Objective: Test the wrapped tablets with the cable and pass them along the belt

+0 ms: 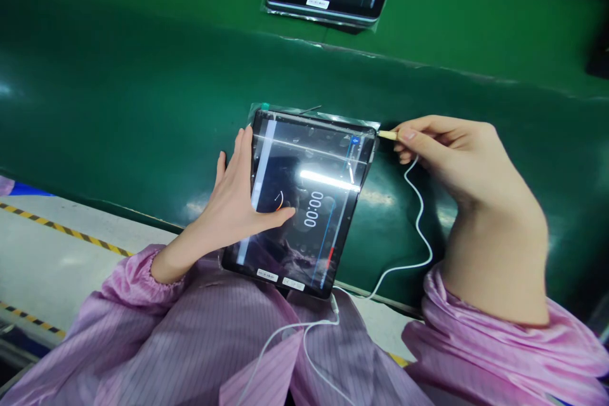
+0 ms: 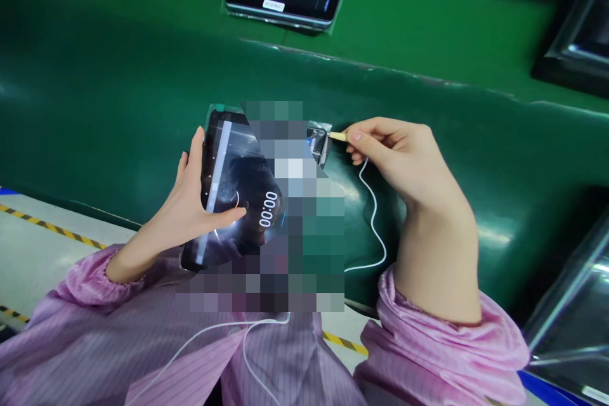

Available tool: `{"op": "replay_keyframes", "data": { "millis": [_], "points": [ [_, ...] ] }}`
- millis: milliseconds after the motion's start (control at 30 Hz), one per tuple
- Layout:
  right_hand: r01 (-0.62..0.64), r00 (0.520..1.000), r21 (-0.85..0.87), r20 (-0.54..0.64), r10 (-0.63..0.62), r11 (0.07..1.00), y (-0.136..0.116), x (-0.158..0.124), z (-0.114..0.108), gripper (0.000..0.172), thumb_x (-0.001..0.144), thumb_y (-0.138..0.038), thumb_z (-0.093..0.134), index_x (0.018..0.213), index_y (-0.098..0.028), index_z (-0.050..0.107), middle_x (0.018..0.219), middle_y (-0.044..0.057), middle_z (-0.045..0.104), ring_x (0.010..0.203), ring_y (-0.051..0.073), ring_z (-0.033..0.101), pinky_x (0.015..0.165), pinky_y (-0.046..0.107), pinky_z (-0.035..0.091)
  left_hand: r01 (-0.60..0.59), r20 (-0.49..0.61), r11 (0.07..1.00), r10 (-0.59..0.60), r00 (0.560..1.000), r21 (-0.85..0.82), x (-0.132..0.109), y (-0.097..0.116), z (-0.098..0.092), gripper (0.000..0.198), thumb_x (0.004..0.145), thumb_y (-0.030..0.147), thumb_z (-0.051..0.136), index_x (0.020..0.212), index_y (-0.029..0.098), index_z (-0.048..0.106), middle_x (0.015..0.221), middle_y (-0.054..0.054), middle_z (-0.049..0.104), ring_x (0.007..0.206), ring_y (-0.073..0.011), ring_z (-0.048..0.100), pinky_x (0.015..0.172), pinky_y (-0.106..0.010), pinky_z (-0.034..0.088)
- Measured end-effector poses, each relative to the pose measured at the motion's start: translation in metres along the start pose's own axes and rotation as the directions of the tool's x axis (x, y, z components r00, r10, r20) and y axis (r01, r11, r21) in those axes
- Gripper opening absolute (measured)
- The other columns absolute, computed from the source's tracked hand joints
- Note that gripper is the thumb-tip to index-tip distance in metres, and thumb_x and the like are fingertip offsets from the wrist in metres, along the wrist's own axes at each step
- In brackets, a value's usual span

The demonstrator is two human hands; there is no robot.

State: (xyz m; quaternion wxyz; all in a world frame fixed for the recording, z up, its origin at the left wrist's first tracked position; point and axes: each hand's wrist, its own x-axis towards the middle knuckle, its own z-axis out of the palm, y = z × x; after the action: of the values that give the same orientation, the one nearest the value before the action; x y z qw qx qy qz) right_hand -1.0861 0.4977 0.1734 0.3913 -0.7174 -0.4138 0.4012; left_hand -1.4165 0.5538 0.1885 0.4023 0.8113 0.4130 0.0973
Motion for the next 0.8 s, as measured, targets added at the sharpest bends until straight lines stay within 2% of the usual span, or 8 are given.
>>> {"op": "replay_keyframes", "data": {
  "millis": [100,200,300,433,567,700,800],
  "points": [
    [-0.003,1.000,-0.004,0.003,0.003,1.000,-0.001,0.000,0.000,0.028,0.082,-0.044,0.080,0.083,-0.017,0.076,0.066,0.001,0.063,0.061,0.010,0.055,0.060,0.030,0.039,0.007,-0.071,0.997,-0.012,0.997,-0.075,0.009,-0.012,-0.002,0.103,0.088,0.066,0.068,0.166,0.031,0.009,0.173,-0.013,0.024,0.160,-0.0405,0.017,0.129,-0.067,0.005],
    [-0.012,1.000,0.000,-0.005,0.012,1.000,-0.002,0.000,0.001,0.033,0.079,-0.050,0.082,0.081,-0.018,0.076,0.066,0.002,0.064,0.060,0.011,0.055,0.060,0.030,0.040,0.014,-0.154,0.971,-0.053,0.987,-0.240,0.024,-0.024,-0.004,0.072,0.093,0.059,0.064,0.156,0.032,0.041,0.159,-0.008,0.051,0.152,-0.0346,0.041,0.130,-0.062,0.002],
    [-0.012,1.000,0.026,-0.004,0.012,1.000,-0.003,-0.001,0.001,0.036,0.076,-0.053,0.084,0.080,-0.019,0.077,0.066,0.001,0.064,0.059,0.011,0.055,0.059,0.029,0.041,0.021,-0.173,0.904,-0.104,0.979,-0.426,0.033,-0.029,-0.007,0.054,0.094,0.048,0.065,0.145,0.036,0.056,0.149,-0.002,0.062,0.147,-0.0294,0.050,0.132,-0.057,0.000],
    [-0.024,1.000,0.066,0.003,0.024,0.998,-0.004,-0.001,0.002,0.041,0.072,-0.059,0.087,0.078,-0.020,0.076,0.066,0.001,0.065,0.058,0.011,0.055,0.057,0.028,0.041,0.025,-0.167,0.888,-0.114,0.979,-0.460,0.035,-0.030,-0.015,0.047,0.088,0.036,0.068,0.135,0.036,0.067,0.140,-0.001,0.069,0.141,-0.0326,0.056,0.130,-0.061,-0.008],
    [-0.007,0.999,0.101,0.039,0.003,0.995,-0.005,-0.001,0.003,0.045,0.072,-0.064,0.087,0.075,-0.020,0.076,0.066,0.001,0.065,0.060,0.011,0.056,0.059,0.028,0.042,0.045,-0.132,0.898,-0.114,0.985,-0.438,0.036,-0.031,-0.024,0.052,0.081,0.030,0.070,0.133,0.035,0.070,0.141,-0.001,0.066,0.135,-0.0362,0.061,0.129,-0.065,-0.006],
    [-0.019,0.999,0.116,0.049,0.013,0.993,-0.004,0.000,0.002,0.047,0.071,-0.065,0.087,0.074,-0.019,0.075,0.066,0.001,0.065,0.059,0.011,0.056,0.058,0.028,0.042,0.063,-0.137,0.918,-0.126,0.982,-0.392,0.039,-0.033,-0.028,0.053,0.080,0.032,0.070,0.133,0.035,0.070,0.136,0.000,0.070,0.132,-0.0370,0.063,0.129,-0.067,-0.003],
    [-0.003,0.999,0.109,0.036,-0.001,0.994,0.000,0.002,0.005,0.045,0.072,-0.061,0.088,0.076,-0.018,0.075,0.068,0.003,0.066,0.060,0.012,0.056,0.059,0.030,0.042,0.063,-0.100,0.929,-0.107,0.989,-0.366,0.043,-0.038,-0.028,0.049,0.085,0.038,0.068,0.133,0.035,0.070,0.138,-0.001,0.069,0.133,-0.0367,0.062,0.129,-0.069,0.002]
  ]
}}
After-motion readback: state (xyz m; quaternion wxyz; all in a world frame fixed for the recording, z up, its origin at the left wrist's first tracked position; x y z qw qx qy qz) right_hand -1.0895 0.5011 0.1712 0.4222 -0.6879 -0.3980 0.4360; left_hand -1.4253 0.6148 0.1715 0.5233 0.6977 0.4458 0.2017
